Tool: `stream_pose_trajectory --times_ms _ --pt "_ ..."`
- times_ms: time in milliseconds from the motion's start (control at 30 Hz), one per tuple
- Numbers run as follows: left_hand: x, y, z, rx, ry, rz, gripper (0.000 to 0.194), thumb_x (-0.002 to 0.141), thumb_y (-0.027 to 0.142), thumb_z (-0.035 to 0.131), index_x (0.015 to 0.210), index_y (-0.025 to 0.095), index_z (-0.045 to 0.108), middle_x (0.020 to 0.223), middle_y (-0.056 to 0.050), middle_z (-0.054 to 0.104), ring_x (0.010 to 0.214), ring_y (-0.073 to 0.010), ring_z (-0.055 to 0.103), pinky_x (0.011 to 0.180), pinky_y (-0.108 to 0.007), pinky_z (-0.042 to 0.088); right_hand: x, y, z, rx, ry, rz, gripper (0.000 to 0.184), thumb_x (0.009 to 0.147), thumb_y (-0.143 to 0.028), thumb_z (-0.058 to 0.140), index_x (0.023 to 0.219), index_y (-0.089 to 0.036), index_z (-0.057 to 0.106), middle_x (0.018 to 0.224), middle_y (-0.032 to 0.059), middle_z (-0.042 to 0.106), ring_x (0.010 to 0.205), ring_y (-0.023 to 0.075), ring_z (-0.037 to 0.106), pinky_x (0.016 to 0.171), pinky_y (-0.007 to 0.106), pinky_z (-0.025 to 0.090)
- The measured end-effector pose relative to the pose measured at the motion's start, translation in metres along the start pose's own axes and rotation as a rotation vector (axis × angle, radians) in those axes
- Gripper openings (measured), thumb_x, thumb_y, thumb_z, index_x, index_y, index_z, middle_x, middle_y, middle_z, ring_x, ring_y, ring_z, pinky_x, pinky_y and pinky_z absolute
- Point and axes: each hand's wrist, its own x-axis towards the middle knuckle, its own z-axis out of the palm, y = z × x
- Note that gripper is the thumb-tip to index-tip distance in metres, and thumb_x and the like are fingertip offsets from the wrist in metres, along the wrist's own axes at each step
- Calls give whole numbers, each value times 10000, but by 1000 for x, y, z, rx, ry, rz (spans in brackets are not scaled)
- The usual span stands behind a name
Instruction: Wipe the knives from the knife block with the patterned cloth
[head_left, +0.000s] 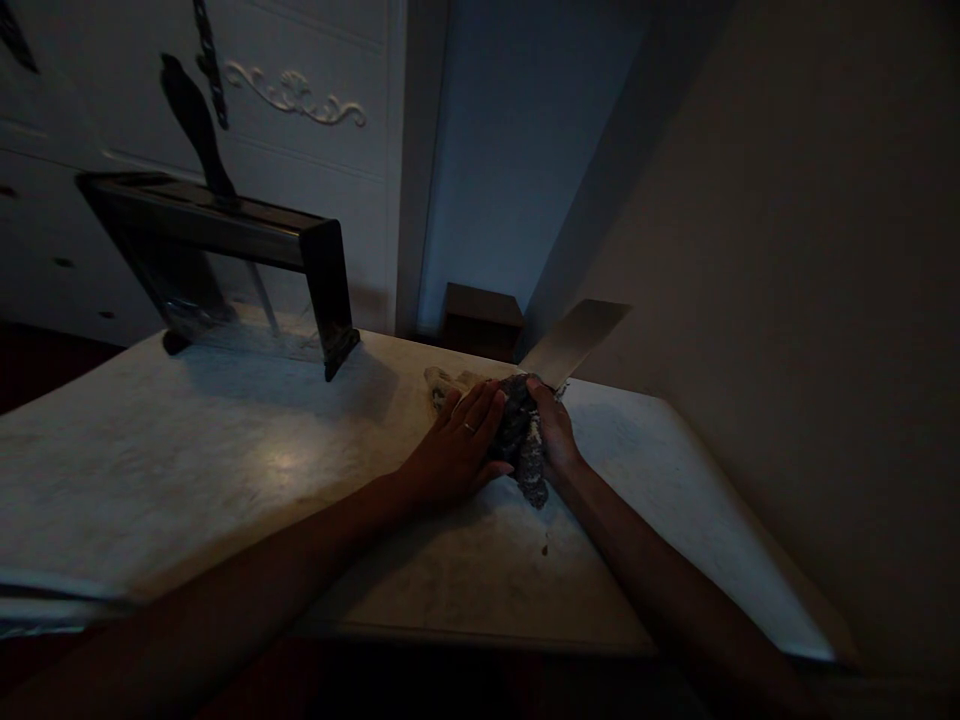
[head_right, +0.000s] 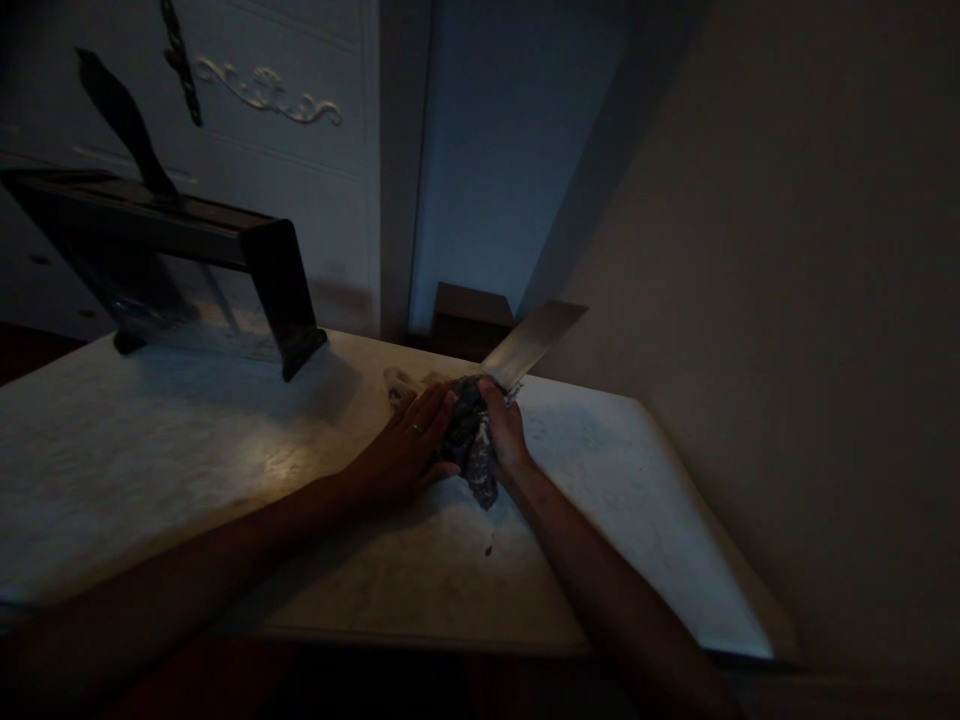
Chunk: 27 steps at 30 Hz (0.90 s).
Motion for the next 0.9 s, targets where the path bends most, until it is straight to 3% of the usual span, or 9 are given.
stream_pose_trajectory --times_ms 100,200,333,433,500,900 --pt "4 3 -10 -2 101 -39 708 972 480 385 1503 48 204 1543 -273 295 1473 -369 192 1158 -590 217 0 2 -2 -13 -39 -7 335 675 -455 747 869 -192 674 794 -6 738 795 205 699 767 320 555" --pt "7 7 -24 -5 289 -75 526 969 363 437 1409 80 380 1469 -249 409 1417 -349 320 1123 -552 310 -2 3 -1 -53 -88 -16 371 686 -480 738 908 -189 674 830 14 747 854 226 703 780 332 558" --pt "6 15 -37 -31 452 -6 341 933 265 496 1244 129 527 1208 -177 601 1143 -270 566 951 -431 485 -5 4 2 -94 -128 -46 371 707 -502 727 910 -197 666 845 17 747 871 232 702 775 338 563" --pt "6 20 -37 -62 339 36 276 921 249 490 1150 123 578 1065 -148 642 959 -237 622 827 -380 534 -6 6 2 -116 -160 -74 342 737 -503 708 894 -203 661 843 7 743 827 218 704 758 334 563" --pt "8 21 -34 -49 227 -7 277 911 265 499 1130 121 591 1044 -145 645 913 -247 627 793 -397 541 -6 7 0 -146 -178 -99 332 755 -507 695 891 -205 668 849 6 743 812 210 705 757 330 562" --pt "14 29 -37 55 -29 -300 341 891 334 546 1162 133 591 1029 -135 637 927 -283 610 820 -432 518 -2 14 -6 -382 -160 -198 386 755 -548 685 936 -208 709 943 16 744 900 204 684 837 311 530"
